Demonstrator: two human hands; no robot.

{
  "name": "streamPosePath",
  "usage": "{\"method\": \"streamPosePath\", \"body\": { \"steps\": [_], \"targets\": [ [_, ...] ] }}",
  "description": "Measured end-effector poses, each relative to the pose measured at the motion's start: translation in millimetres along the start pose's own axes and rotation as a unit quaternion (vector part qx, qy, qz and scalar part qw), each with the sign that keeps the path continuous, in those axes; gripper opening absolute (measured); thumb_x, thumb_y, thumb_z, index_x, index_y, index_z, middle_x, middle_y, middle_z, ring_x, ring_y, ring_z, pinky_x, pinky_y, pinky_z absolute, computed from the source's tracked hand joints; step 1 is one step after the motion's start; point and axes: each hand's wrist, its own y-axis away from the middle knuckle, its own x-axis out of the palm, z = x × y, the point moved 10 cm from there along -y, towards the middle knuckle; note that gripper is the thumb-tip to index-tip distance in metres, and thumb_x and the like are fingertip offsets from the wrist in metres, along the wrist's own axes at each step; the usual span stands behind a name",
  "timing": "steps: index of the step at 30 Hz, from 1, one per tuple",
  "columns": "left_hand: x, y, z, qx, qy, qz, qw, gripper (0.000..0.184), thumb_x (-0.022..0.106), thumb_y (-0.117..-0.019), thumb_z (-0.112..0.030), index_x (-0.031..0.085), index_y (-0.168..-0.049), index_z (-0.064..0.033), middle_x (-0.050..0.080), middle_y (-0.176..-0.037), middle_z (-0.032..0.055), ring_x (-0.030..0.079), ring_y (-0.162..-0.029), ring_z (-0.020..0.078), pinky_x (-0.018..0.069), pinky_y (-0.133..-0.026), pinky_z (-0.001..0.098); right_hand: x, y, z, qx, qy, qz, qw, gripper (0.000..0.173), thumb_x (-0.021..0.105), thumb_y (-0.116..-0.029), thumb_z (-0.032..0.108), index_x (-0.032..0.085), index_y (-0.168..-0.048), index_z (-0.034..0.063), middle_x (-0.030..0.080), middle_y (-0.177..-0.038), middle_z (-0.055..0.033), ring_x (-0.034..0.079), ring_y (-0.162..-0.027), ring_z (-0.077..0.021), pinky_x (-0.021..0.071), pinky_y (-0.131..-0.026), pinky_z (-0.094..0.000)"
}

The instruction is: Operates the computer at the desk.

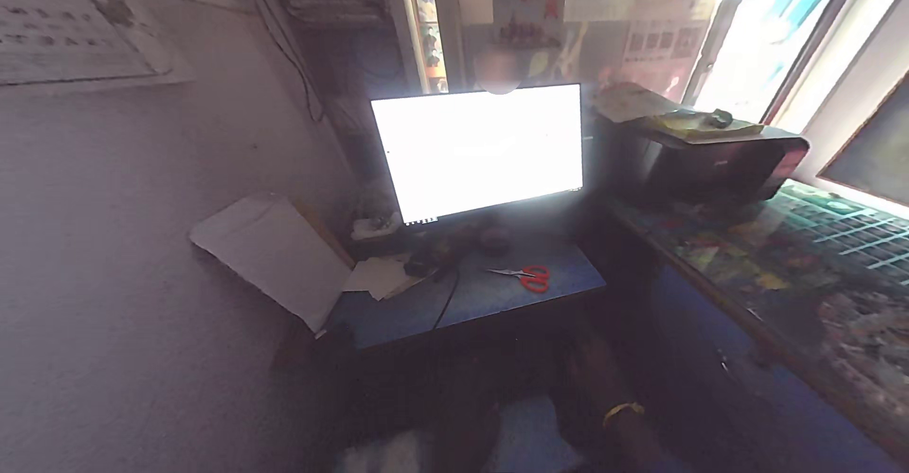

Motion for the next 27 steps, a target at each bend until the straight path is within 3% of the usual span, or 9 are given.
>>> {"method": "streamPosePath", "body": {
  "steps": [2, 5, 7, 13, 19, 23, 27],
  "targets": [
    [0.1, 1.8, -7.5, -0.007, 0.046, 0.025, 0.999, 0.054, 0.063, -0.0958, -0.044, 0.062, -0.139, -0.0111, 0.055, -0.149, 0.0136, 0.049, -0.14, 0.0322, 0.0387, -0.117, 0.051, -2.7, -1.9, 1.9, 0.0, -0.003, 0.004, 1.0, 0.055, 0.056, -0.0979, 0.036, 0.056, -0.147, 0.01, 0.048, -0.154, -0.0211, 0.048, -0.142, -0.0374, 0.0399, -0.117, -0.0501],
    [-3.5, -5.1, -35.1, 0.017, 0.009, 0.07, 0.997, 0.052, 0.058, -0.0938, -0.047, 0.068, -0.131, -0.0116, 0.062, -0.141, 0.0132, 0.052, -0.136, 0.0346, 0.0391, -0.113, 0.0548, -7.6, -3.2, 2.5, -0.003, 0.002, 0.001, 1.0, 0.055, 0.057, -0.0973, 0.036, 0.057, -0.146, 0.0098, 0.05, -0.152, -0.0213, 0.05, -0.14, -0.0378, 0.0411, -0.116, -0.0502],
    [3.3, -7.1, -36.7, 0.026, -0.003, 0.058, 0.998, 0.056, 0.056, -0.0924, -0.051, 0.066, -0.134, -0.0156, 0.057, -0.148, 0.0098, 0.047, -0.142, 0.0328, 0.0358, -0.116, 0.0552, -9.7, -1.8, 2.4, -0.004, 0.006, 0.0, 1.0, 0.056, 0.057, -0.0975, 0.035, 0.056, -0.146, 0.0091, 0.051, -0.152, -0.0213, 0.05, -0.14, -0.038, 0.0414, -0.116, -0.0503],
    [19.2, -0.8, -35.9, 0.102, -0.052, 0.001, 0.993, 0.053, 0.056, -0.0985, -0.045, 0.058, -0.145, -0.0193, 0.041, -0.162, 0.0087, 0.037, -0.15, 0.0288, 0.0285, -0.122, 0.0538, -2.3, 2.3, -1.5, 0.002, 0.002, 0.002, 1.0, 0.056, 0.057, -0.0974, 0.037, 0.056, -0.147, 0.0107, 0.049, -0.154, -0.0201, 0.049, -0.141, -0.0371, 0.0408, -0.117, -0.0495],
    [19.5, 2.5, -38.0, 0.158, -0.063, -0.069, 0.983, 0.051, 0.052, -0.1008, -0.043, 0.059, -0.144, -0.0179, 0.046, -0.159, 0.0113, 0.041, -0.148, 0.0301, 0.0316, -0.121, 0.0523, 1.5, 0.9, -3.7, 0.002, 0.013, 0.015, 1.0, 0.058, 0.054, -0.0985, 0.041, 0.055, -0.147, 0.01, 0.046, -0.157, -0.0179, 0.046, -0.144, -0.036, 0.0397, -0.118, -0.0492],
    [18.9, 3.2, -37.5, 0.143, -0.044, -0.066, 0.986, 0.05, 0.052, -0.1008, -0.042, 0.062, -0.141, -0.0142, 0.046, -0.158, 0.0121, 0.041, -0.148, 0.0312, 0.033, -0.121, 0.0516, -0.1, 2.3, -4.2, 0.001, 0.012, 0.011, 1.0, 0.059, 0.054, -0.0979, 0.04, 0.055, -0.147, 0.0088, 0.046, -0.157, -0.0185, 0.046, -0.144, -0.036, 0.0392, -0.118, -0.0494],
    [22.4, -1.9, -30.3, 0.08, -0.032, 0.003, 0.996, 0.049, 0.055, -0.0994, -0.043, 0.064, -0.137, -0.0121, 0.045, -0.159, 0.0103, 0.041, -0.148, 0.0294, 0.0344, -0.12, 0.0485, -4.2, 1.8, -0.4, 0.01, 0.011, 0.023, 1.0, 0.058, 0.054, -0.0984, 0.037, 0.052, -0.151, 0.0113, 0.045, -0.157, -0.0176, 0.045, -0.144, -0.0345, 0.0392, -0.118, -0.0485]
  ]
}}
